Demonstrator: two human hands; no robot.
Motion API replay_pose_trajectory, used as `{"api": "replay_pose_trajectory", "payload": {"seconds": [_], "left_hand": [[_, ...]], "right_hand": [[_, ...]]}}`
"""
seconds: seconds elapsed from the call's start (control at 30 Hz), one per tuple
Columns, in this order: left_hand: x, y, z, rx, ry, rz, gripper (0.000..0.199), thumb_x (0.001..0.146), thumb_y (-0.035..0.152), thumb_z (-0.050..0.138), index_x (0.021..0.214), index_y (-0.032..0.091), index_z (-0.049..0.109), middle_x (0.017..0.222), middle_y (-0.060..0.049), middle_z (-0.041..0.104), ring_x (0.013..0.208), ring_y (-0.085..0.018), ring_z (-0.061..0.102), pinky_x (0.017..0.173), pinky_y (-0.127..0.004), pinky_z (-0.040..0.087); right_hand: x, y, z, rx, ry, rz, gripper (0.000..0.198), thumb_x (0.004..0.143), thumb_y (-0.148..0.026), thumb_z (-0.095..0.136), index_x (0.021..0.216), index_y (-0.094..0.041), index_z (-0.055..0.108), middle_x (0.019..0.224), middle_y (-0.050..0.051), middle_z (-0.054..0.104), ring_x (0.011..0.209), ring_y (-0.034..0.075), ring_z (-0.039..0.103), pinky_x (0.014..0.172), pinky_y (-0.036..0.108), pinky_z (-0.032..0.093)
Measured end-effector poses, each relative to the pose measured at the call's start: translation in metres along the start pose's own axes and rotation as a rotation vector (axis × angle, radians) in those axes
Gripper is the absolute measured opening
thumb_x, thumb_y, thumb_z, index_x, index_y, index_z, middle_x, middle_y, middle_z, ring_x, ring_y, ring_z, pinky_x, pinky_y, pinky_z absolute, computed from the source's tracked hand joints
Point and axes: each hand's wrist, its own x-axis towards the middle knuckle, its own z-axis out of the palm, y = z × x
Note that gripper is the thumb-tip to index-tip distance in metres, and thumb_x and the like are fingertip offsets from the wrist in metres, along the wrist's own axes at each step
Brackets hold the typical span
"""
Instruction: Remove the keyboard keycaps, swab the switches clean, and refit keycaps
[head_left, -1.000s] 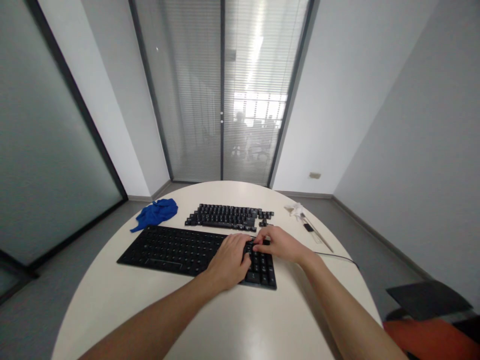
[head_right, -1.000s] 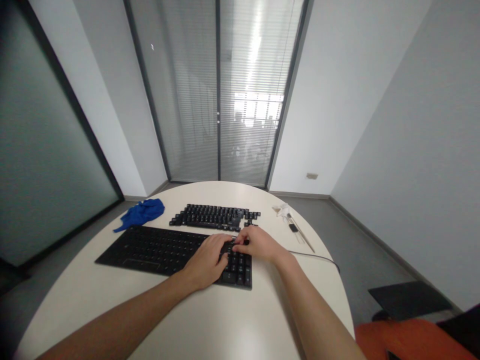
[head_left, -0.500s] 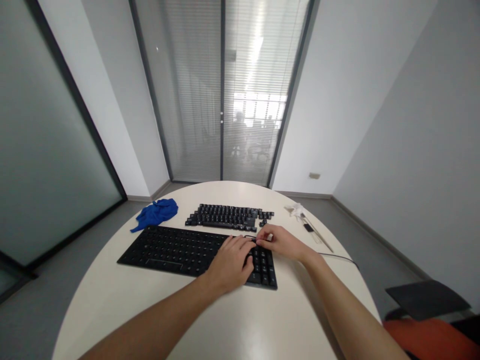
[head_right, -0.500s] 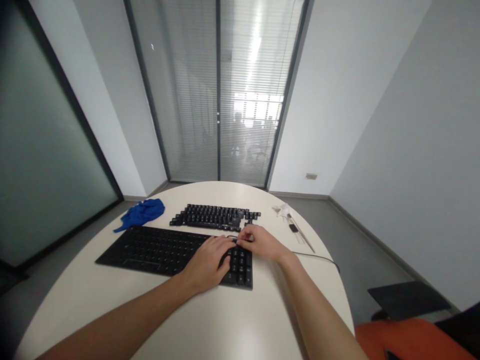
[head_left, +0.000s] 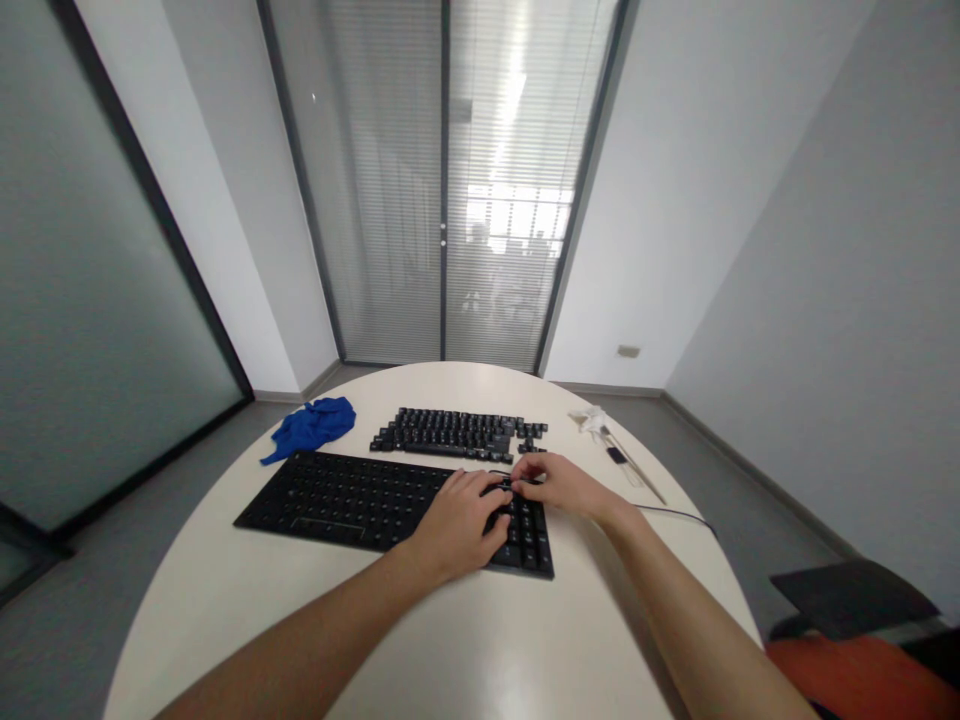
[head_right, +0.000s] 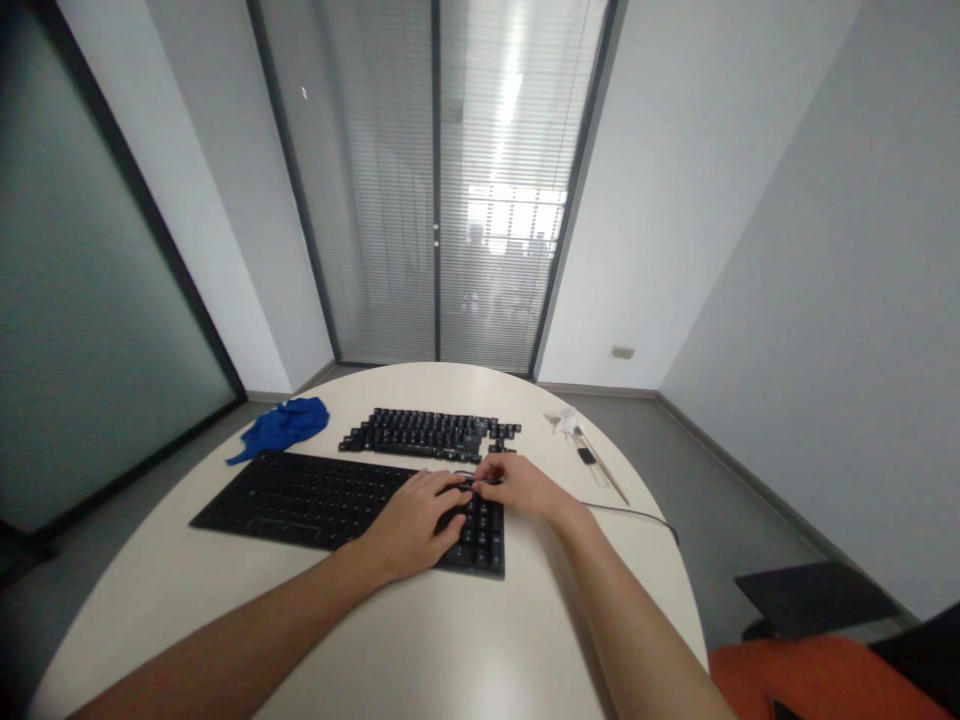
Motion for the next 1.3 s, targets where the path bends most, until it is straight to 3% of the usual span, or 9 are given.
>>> {"api": "replay_pose_trajectory", "payload": {"seconds": [0.47,0.73,0.83,0.93,1.07,1.3], "left_hand": [[0.001,-0.006,-0.004,-0.016,-0.032,0.038,0.020,0.092,0.033,0.063,0.108,0.022,0.068,0.126,-0.008,0.061,0.119,-0.026,0.055,0.108,-0.047,0.042],[-0.002,-0.008,-0.003,-0.031,-0.020,0.043,0.023,0.092,0.031,0.061,0.113,0.022,0.066,0.129,-0.008,0.061,0.119,-0.027,0.054,0.107,-0.047,0.042],[-0.002,-0.007,-0.005,-0.030,-0.027,0.032,0.026,0.092,0.030,0.061,0.117,0.022,0.064,0.129,-0.008,0.060,0.119,-0.027,0.054,0.107,-0.047,0.042],[-0.003,-0.007,-0.005,-0.032,-0.038,0.023,0.028,0.092,0.030,0.061,0.119,0.022,0.062,0.128,-0.008,0.060,0.120,-0.027,0.053,0.108,-0.047,0.041],[-0.004,-0.008,-0.005,-0.039,-0.030,0.022,0.028,0.093,0.030,0.060,0.120,0.023,0.060,0.129,-0.009,0.060,0.121,-0.027,0.053,0.109,-0.048,0.040],[-0.005,-0.007,-0.009,-0.037,-0.027,0.024,0.027,0.094,0.030,0.059,0.120,0.023,0.059,0.128,-0.008,0.060,0.120,-0.027,0.053,0.108,-0.048,0.040]], "right_hand": [[0.002,0.003,0.005,0.026,0.008,0.007,0.012,0.076,-0.022,0.066,0.087,-0.017,0.069,0.085,0.003,0.072,0.081,0.019,0.064,0.077,0.030,0.049],[-0.002,0.002,-0.005,-0.075,0.078,-0.056,0.017,0.084,-0.033,0.065,0.085,-0.018,0.070,0.082,0.004,0.073,0.079,0.019,0.065,0.073,0.029,0.048],[0.000,0.012,-0.013,-0.219,0.298,0.041,0.020,0.090,-0.035,0.057,0.088,-0.019,0.069,0.081,0.004,0.073,0.074,0.019,0.065,0.069,0.029,0.047],[0.001,0.031,-0.019,-0.466,0.506,0.218,0.022,0.092,-0.032,0.052,0.103,-0.021,0.068,0.093,0.006,0.074,0.079,0.020,0.067,0.073,0.031,0.047],[0.000,0.058,-0.018,-0.546,0.532,0.279,0.034,0.093,-0.025,0.049,0.122,-0.015,0.063,0.118,0.014,0.070,0.106,0.026,0.064,0.089,0.035,0.046],[0.015,0.069,-0.015,-0.673,0.464,0.356,0.042,0.093,-0.022,0.049,0.134,-0.016,0.057,0.114,0.014,0.071,0.105,0.027,0.064,0.090,0.035,0.045]]}}
